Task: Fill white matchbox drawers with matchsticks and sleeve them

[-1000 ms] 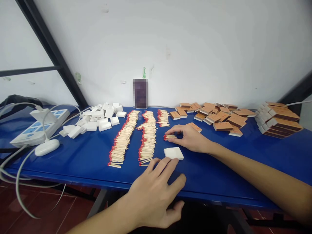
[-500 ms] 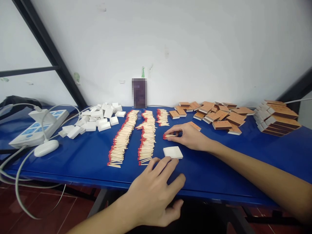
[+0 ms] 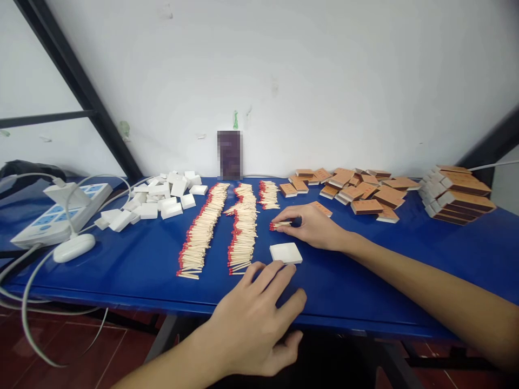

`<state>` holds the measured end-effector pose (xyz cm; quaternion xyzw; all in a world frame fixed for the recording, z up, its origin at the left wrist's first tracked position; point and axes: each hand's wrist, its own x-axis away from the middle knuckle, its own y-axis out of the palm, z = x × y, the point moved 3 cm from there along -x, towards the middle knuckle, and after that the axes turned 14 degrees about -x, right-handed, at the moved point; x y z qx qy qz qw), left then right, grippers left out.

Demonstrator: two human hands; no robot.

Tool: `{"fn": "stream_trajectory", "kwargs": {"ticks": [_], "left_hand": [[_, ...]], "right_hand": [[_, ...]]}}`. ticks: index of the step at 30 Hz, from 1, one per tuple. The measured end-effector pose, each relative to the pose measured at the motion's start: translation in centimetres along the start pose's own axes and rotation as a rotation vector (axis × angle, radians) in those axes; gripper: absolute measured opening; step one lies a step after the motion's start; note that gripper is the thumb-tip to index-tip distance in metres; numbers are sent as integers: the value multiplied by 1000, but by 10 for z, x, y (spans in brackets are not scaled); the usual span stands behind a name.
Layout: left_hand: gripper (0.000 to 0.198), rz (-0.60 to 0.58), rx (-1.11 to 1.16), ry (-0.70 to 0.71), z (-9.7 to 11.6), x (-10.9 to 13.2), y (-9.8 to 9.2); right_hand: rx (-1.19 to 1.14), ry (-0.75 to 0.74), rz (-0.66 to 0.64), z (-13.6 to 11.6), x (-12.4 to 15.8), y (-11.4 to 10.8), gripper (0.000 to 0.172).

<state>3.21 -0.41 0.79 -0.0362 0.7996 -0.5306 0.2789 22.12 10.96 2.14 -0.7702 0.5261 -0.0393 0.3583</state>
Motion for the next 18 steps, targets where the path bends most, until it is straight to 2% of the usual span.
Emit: {"fn": "stream_trajectory", "kwargs": {"ticks": [9, 18], "left_hand": [[42, -16, 21, 4, -1, 1, 0], [41, -9, 19, 16, -1, 1, 0]], "right_hand": [[-64, 71, -11, 2, 0, 0, 23], [19, -71, -39, 3, 0, 1, 22]]}}
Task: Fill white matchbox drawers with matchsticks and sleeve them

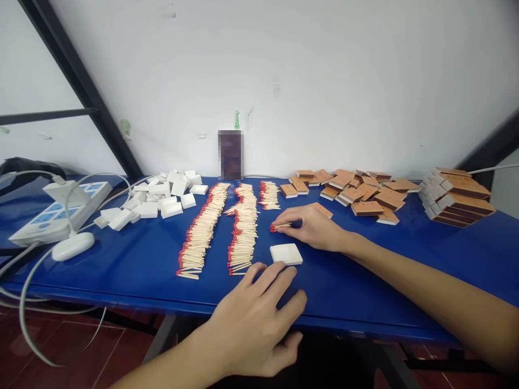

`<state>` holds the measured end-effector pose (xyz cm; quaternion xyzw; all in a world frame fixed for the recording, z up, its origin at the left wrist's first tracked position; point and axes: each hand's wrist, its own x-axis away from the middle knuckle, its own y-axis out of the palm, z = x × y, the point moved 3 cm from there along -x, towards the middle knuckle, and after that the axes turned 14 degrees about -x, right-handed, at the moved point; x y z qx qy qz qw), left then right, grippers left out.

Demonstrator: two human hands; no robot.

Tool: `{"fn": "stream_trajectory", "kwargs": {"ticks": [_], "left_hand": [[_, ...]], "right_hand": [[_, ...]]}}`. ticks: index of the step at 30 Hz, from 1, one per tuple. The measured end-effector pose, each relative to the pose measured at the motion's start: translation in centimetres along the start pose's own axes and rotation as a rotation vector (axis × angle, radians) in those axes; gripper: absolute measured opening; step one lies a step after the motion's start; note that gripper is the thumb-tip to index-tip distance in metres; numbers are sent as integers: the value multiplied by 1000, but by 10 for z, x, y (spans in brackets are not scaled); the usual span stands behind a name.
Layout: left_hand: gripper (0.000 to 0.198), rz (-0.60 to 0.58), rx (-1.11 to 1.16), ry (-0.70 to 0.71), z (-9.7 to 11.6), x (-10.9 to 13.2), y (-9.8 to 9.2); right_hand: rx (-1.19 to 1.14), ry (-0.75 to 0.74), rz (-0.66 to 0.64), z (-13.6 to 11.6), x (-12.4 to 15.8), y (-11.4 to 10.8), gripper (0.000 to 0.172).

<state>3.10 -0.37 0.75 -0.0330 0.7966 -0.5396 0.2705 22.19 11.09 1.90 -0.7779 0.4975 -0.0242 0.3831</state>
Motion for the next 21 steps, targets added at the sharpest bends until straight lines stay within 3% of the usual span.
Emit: {"fn": "stream_trajectory", "kwargs": {"ticks": [12, 21], "left_hand": [[41, 19, -9, -1, 0, -1, 1], [40, 7, 17, 4, 0, 1, 2]], "right_hand": [[48, -147, 76, -1, 1, 2, 20], [-53, -35, 111, -5, 1, -3, 19]]}}
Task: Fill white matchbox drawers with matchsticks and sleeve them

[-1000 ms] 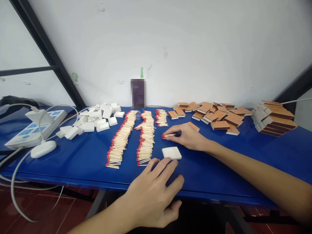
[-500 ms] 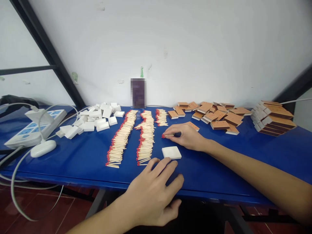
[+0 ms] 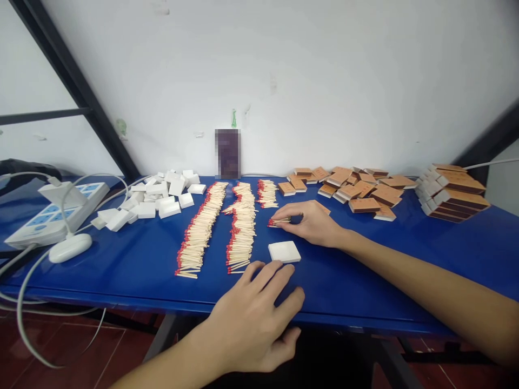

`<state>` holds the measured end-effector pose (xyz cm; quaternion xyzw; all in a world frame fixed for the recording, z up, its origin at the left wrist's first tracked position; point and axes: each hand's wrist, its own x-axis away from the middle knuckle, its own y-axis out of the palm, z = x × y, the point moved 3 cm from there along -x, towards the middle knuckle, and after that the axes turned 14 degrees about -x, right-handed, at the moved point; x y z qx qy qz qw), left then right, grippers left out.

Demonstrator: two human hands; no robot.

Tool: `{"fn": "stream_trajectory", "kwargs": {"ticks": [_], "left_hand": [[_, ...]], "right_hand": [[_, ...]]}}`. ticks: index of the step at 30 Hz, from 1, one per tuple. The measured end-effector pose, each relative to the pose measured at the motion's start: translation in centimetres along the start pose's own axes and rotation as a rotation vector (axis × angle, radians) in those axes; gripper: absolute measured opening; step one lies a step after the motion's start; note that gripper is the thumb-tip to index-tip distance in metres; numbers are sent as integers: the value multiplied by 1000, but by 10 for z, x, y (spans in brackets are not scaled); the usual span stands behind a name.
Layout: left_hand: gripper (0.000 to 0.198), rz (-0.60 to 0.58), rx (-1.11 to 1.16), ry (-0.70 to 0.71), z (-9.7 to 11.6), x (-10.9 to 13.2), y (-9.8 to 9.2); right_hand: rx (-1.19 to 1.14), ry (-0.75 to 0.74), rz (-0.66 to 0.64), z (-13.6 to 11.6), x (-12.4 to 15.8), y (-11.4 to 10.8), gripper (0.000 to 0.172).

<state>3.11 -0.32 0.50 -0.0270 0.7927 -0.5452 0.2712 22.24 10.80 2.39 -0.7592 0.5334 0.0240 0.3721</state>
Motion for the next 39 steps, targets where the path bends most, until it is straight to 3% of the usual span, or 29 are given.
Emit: {"fn": "stream_trajectory", "kwargs": {"ticks": [5, 11, 17, 29, 39], "left_hand": [[39, 1, -1, 1, -1, -2, -1], [34, -24, -8, 1, -1, -3, -2], [34, 2, -10, -1, 0, -3, -2], [36, 13, 2, -22, 0, -2, -1], [37, 30, 12, -36, -1, -3, -1]], "right_hand": [[-56, 35, 0, -22, 3, -9, 19], [-4, 53, -243, -50, 12, -3, 18], [3, 65, -390, -52, 15, 4, 19], [21, 104, -443, -48, 16, 8, 20], [57, 64, -393, -58, 15, 0, 22]]}}
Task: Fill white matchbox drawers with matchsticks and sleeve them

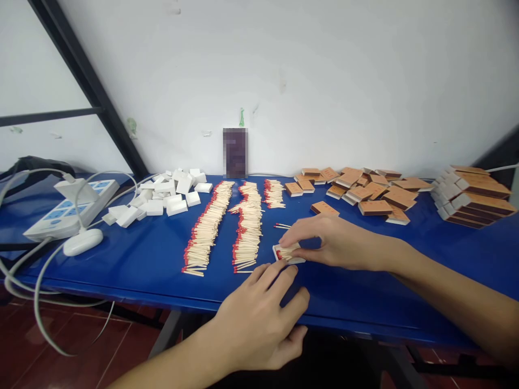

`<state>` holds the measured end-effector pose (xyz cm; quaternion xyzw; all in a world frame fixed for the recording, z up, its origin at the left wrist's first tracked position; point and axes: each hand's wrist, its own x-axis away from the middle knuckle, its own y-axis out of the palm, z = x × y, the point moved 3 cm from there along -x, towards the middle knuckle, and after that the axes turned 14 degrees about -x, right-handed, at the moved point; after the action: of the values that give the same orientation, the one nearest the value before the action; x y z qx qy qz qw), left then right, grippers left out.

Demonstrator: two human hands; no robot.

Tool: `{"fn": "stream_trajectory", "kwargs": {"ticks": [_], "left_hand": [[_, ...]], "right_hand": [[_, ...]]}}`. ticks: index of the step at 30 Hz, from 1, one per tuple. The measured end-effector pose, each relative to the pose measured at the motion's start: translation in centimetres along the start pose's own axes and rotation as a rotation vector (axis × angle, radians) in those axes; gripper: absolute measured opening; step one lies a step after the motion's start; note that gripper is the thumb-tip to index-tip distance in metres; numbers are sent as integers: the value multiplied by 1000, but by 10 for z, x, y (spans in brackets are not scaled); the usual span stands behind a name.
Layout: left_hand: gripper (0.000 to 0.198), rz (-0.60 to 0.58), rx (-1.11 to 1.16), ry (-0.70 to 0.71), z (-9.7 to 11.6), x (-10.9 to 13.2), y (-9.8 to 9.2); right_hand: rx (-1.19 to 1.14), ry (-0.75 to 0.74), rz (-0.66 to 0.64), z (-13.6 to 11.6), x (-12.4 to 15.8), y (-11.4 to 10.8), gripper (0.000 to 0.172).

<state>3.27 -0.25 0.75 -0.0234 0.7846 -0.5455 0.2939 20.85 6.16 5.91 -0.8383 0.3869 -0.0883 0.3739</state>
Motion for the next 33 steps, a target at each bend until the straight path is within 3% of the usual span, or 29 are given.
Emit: {"fn": "stream_trajectory", "kwargs": {"ticks": [3, 9, 17, 25, 33], "left_hand": [[36, 2, -2, 5, 0, 0, 0], [36, -7, 0, 6, 1, 0, 0], [36, -3, -9, 12, 1, 0, 0], [38, 16, -14, 7, 0, 1, 1], [37, 21, -12, 2, 0, 0, 0]], "right_hand": [[104, 20, 35, 5, 2, -5, 24], [184, 152, -32, 11, 4, -6, 36], [56, 192, -98, 8, 2, -2, 28], [-8, 191, -102, 10, 2, -3, 34], [43, 141, -71, 13, 0, -4, 19]]}}
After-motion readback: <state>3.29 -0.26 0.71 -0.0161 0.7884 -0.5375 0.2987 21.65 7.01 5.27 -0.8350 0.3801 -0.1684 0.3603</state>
